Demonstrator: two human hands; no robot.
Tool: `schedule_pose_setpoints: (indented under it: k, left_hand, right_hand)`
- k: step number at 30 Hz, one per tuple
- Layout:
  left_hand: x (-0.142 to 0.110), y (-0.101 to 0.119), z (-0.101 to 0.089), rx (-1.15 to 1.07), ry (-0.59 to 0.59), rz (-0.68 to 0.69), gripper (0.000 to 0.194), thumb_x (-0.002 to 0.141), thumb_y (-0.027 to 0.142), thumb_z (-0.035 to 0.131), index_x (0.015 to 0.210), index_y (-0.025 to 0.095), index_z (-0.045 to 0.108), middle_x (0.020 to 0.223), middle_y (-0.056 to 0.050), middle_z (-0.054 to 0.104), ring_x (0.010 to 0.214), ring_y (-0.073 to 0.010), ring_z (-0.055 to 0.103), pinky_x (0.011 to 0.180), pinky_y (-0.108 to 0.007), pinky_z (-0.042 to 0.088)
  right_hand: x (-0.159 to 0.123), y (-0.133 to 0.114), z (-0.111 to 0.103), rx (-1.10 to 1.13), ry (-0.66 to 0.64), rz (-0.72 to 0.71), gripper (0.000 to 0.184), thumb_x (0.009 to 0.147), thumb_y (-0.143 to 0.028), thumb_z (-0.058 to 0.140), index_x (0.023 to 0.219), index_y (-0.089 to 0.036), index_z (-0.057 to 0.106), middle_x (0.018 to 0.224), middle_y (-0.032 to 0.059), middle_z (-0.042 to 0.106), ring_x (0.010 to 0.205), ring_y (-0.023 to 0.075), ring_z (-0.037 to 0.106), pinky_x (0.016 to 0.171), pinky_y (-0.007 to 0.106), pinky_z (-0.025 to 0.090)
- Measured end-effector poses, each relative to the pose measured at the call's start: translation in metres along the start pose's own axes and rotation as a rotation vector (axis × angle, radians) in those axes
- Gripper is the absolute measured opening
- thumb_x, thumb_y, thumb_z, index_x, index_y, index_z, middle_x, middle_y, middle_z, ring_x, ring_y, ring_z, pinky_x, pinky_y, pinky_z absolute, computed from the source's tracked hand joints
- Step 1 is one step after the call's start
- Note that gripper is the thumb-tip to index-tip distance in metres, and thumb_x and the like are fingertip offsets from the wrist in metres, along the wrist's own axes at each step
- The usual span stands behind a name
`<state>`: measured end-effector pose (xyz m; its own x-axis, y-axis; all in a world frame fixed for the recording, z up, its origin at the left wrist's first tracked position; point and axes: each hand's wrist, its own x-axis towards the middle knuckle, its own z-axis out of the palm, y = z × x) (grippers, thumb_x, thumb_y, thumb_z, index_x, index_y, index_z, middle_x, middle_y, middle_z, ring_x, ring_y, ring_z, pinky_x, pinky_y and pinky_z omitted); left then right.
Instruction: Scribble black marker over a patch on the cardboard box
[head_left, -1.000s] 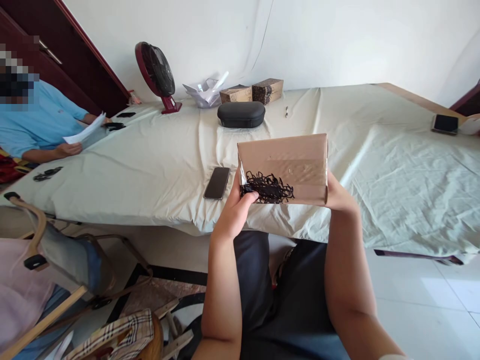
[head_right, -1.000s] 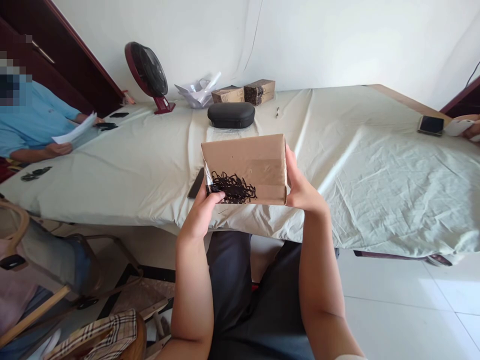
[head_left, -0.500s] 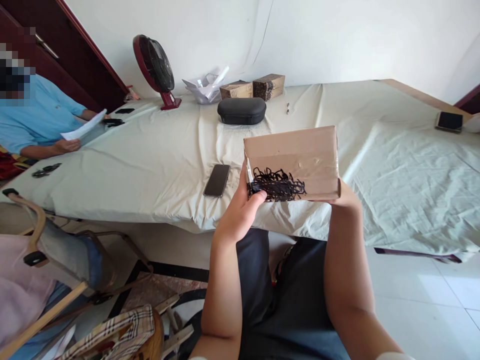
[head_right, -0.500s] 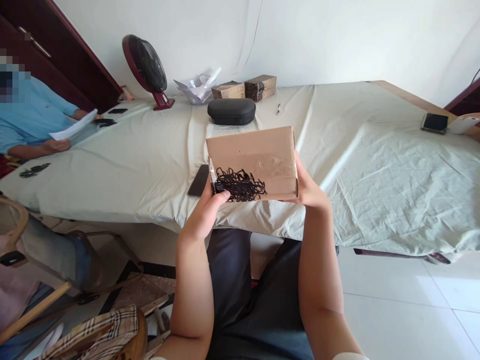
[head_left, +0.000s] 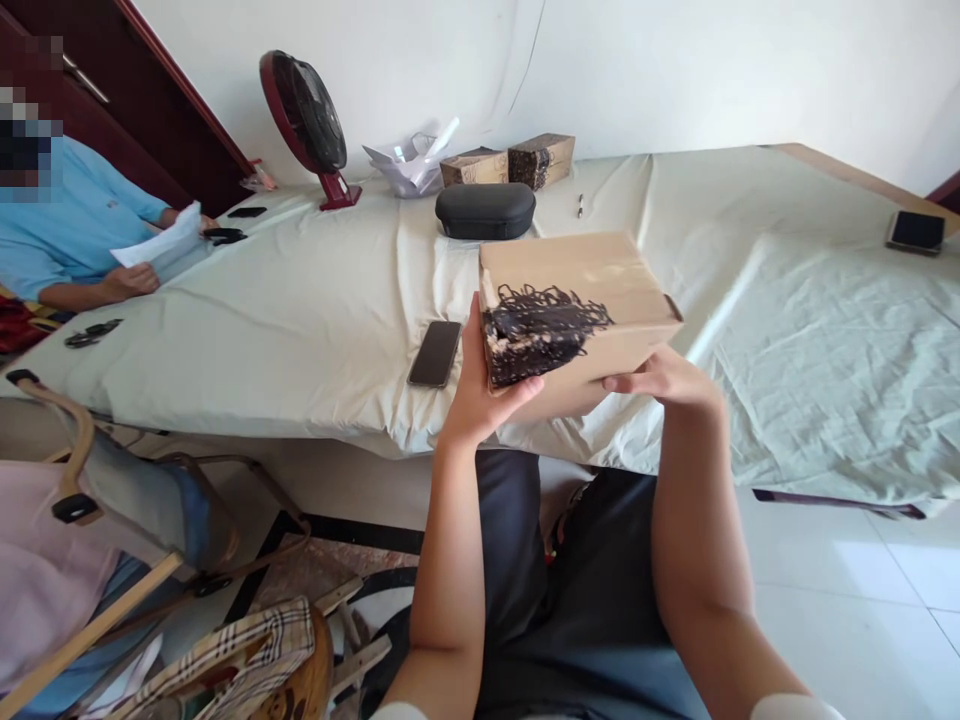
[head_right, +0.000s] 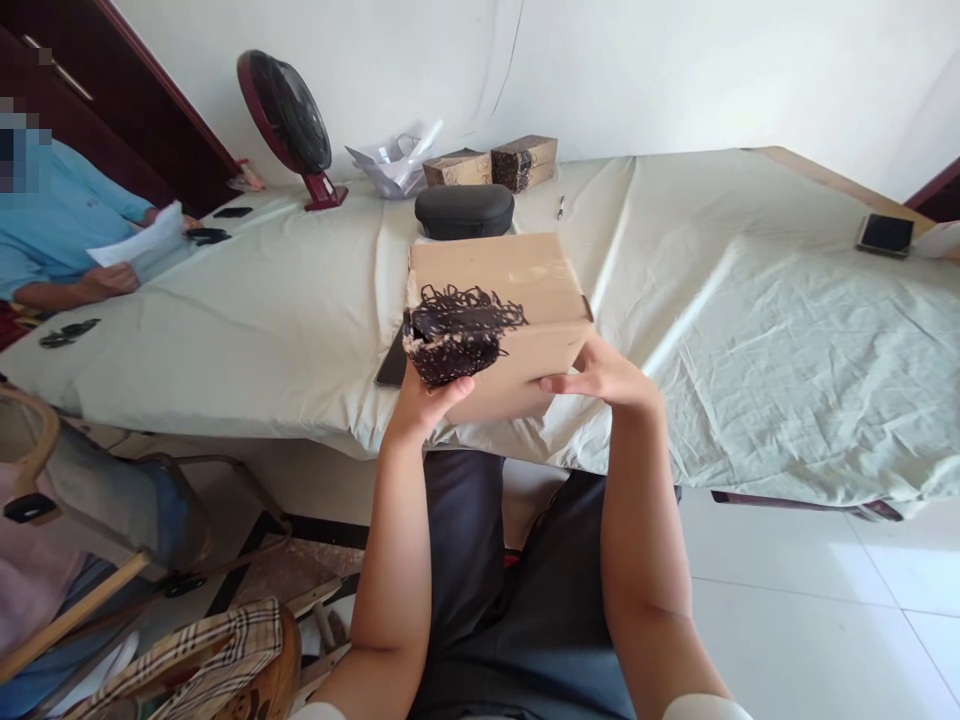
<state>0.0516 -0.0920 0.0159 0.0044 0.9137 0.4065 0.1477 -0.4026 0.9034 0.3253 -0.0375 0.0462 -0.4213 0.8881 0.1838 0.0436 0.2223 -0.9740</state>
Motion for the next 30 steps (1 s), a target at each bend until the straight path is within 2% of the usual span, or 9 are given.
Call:
schedule_pose_setpoints:
  k: [2, 4, 7, 10, 11, 16, 22, 26, 30]
  left_hand:
    - [0.004, -0.019, -0.002, -0.029, 0.052, 0.019, 0.117, 0.080, 0.074, 0.085, 0.174, 0.036, 0.026, 0.175, -0.012, 0.040, 0.164, -0.0393, 0.039, 0.137, -0.058, 0.029]
    - [0.006, -0.034, -0.006, -0.059, 0.088, 0.012, 0.113, 0.078, 0.074, 0.085, 0.171, 0.036, 0.034, 0.168, -0.013, 0.046, 0.161, -0.0390, 0.044, 0.135, -0.057, 0.032]
    - [0.009, -0.046, -0.010, -0.059, 0.117, -0.038, 0.112, 0.076, 0.073, 0.087, 0.168, 0.036, 0.038, 0.163, -0.012, 0.050, 0.158, -0.0372, 0.047, 0.134, -0.053, 0.035]
    - [0.011, -0.050, -0.011, -0.061, 0.171, -0.098, 0.107, 0.077, 0.073, 0.085, 0.167, 0.036, 0.039, 0.164, -0.011, 0.050, 0.157, -0.0352, 0.048, 0.134, -0.052, 0.036]
    - [0.011, -0.050, -0.010, -0.076, 0.187, -0.116, 0.106, 0.078, 0.073, 0.085, 0.167, 0.037, 0.039, 0.164, -0.011, 0.050, 0.157, -0.0346, 0.048, 0.133, -0.052, 0.036]
    - [0.013, -0.048, -0.006, -0.168, 0.201, -0.180, 0.106, 0.077, 0.073, 0.086, 0.166, 0.036, 0.040, 0.165, -0.011, 0.050, 0.155, -0.0344, 0.050, 0.131, -0.052, 0.039]
    - [0.013, -0.049, -0.007, -0.185, 0.203, -0.188, 0.111, 0.073, 0.075, 0.087, 0.166, 0.037, 0.040, 0.167, -0.011, 0.047, 0.157, -0.0350, 0.048, 0.132, -0.052, 0.038]
    - [0.013, -0.049, -0.008, -0.187, 0.194, -0.182, 0.110, 0.075, 0.074, 0.087, 0.167, 0.035, 0.040, 0.166, -0.012, 0.048, 0.158, -0.0348, 0.046, 0.133, -0.052, 0.037]
    - [0.014, -0.046, -0.007, -0.193, 0.197, -0.190, 0.113, 0.073, 0.075, 0.088, 0.167, 0.034, 0.040, 0.173, -0.012, 0.042, 0.162, -0.0363, 0.042, 0.134, -0.052, 0.035]
  right_hand:
    - [0.004, 0.010, -0.004, -0.001, -0.027, -0.006, 0.086, 0.064, -0.075, 0.089, 0.136, -0.030, 0.072, 0.145, 0.0101, 0.072, 0.133, 0.0399, 0.067, 0.111, 0.055, 0.058]
    - [0.011, 0.026, -0.011, -0.077, 0.061, -0.007, 0.089, 0.080, -0.080, 0.072, 0.157, -0.036, 0.057, 0.164, 0.0083, 0.059, 0.142, 0.0381, 0.061, 0.112, 0.055, 0.057]
    - [0.024, 0.058, -0.016, -0.457, 0.311, 0.066, 0.074, 0.093, -0.055, 0.067, 0.161, -0.032, 0.053, 0.164, 0.0131, 0.058, 0.147, 0.0396, 0.055, 0.123, 0.064, 0.043]
    - [0.037, 0.087, -0.006, -0.876, 0.268, 0.195, 0.054, 0.094, -0.036, 0.063, 0.147, -0.026, 0.068, 0.156, 0.0165, 0.063, 0.154, 0.0475, 0.041, 0.127, 0.083, 0.013]
    - [0.041, 0.093, -0.001, -0.947, 0.230, 0.236, 0.050, 0.095, -0.034, 0.059, 0.143, -0.027, 0.070, 0.156, 0.0167, 0.062, 0.152, 0.0490, 0.040, 0.124, 0.086, 0.010]
    - [0.050, 0.100, 0.017, -1.119, 0.200, 0.276, 0.039, 0.102, -0.030, 0.043, 0.126, -0.022, 0.073, 0.143, 0.0215, 0.064, 0.136, 0.0465, 0.050, 0.117, 0.074, 0.030]
    - [0.050, 0.083, 0.012, -1.004, 0.212, 0.376, 0.041, 0.107, -0.038, 0.037, 0.128, -0.021, 0.067, 0.122, 0.0206, 0.077, 0.105, 0.0358, 0.068, 0.089, 0.047, 0.051]
    - [0.043, 0.071, 0.007, -0.997, 0.204, 0.480, 0.048, 0.104, -0.039, 0.046, 0.143, -0.022, 0.068, 0.131, 0.0208, 0.077, 0.118, 0.0409, 0.069, 0.091, 0.050, 0.054]
    - [0.031, 0.051, -0.003, -0.958, 0.125, 0.572, 0.082, 0.089, -0.012, 0.055, 0.169, -0.029, 0.047, 0.142, 0.0184, 0.074, 0.120, 0.0412, 0.072, 0.096, 0.054, 0.055]
